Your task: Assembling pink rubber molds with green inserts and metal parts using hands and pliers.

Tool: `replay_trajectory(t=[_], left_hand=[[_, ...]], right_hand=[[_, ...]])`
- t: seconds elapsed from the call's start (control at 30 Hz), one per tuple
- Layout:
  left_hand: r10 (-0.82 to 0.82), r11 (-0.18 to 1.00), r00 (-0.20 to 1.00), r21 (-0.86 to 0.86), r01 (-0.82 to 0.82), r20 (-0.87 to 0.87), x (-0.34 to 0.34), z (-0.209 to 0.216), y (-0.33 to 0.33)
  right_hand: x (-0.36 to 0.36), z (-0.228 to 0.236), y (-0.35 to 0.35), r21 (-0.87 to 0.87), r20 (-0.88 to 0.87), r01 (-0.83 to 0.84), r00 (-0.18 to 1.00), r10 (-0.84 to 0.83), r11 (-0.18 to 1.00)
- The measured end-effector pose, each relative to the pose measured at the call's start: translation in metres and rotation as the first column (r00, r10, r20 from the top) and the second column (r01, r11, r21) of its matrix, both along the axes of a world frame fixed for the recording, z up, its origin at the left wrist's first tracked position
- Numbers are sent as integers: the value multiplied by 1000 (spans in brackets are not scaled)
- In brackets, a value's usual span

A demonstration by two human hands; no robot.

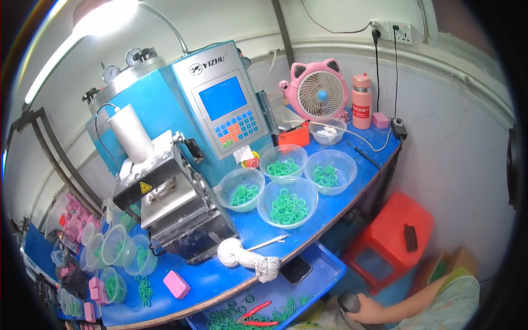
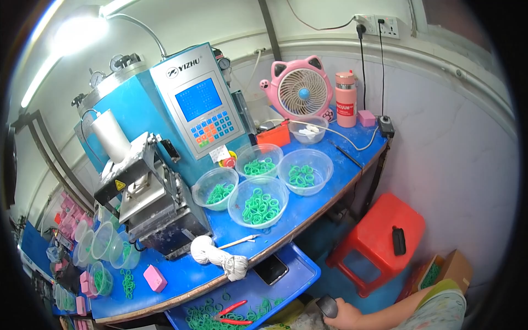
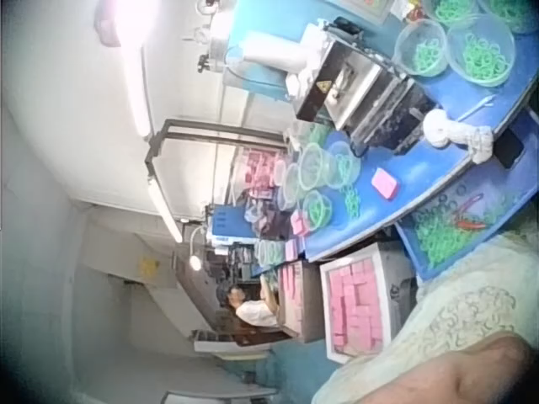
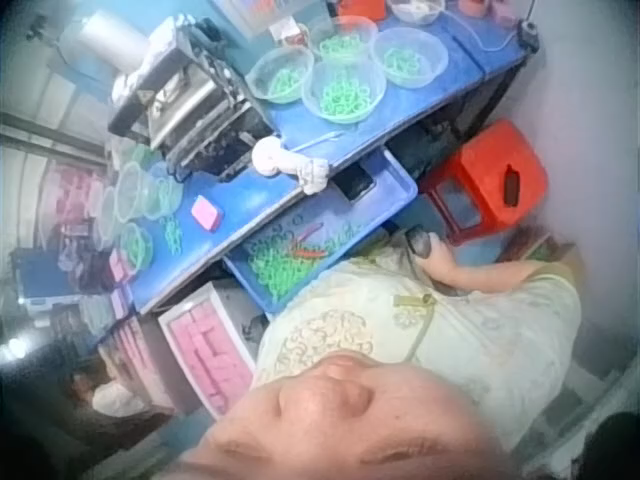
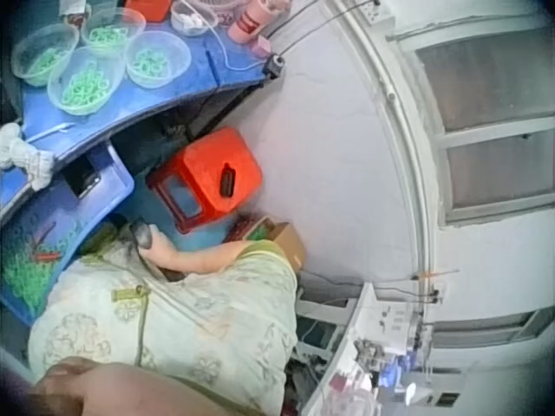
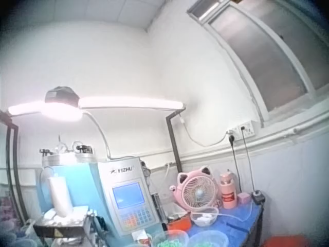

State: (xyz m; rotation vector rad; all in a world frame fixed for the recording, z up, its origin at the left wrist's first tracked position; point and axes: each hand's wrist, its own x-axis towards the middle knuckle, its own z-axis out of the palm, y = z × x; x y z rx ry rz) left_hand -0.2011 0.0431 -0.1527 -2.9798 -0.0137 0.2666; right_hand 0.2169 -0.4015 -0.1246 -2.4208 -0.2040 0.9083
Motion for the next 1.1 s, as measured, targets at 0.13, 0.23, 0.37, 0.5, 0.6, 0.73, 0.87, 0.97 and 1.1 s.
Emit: replay_trajectory(t=[0.13,0.23,0.37,0.5,0.6,0.73,0.87,0.97,1.1], left_hand=[[1,1000,1000,13,-1,8,18,7,6],[14,1000,1000,16,-15,17,25,9,14],[5,1000,1000,15,-6,30,44,10,31],[-3,1000,999,1,3,52,60,10,47],[9,1000,997,-11,-8,79,68,6,54],[41,998,992,-44,-36,118,81,-4,63],[96,992,983,-101,-81,159,89,-24,51],[144,982,973,-148,-117,181,93,-38,39],[202,965,958,-208,-159,202,97,-57,22]], right_hand=[[-8,-45,-10,156,213,-27,977,-7,987],[-8,-28,-6,195,131,40,989,-67,980],[-3,-31,-3,178,94,54,993,-72,983],[-2,-56,-11,193,45,58,997,-68,979],[-1,-30,-7,169,49,53,997,-62,984],[20,-29,3,169,293,-44,956,-8,985],[53,-12,7,115,340,-97,939,53,989],[78,-1,13,69,367,-140,924,105,988],[107,11,19,9,394,-189,903,170,982]])
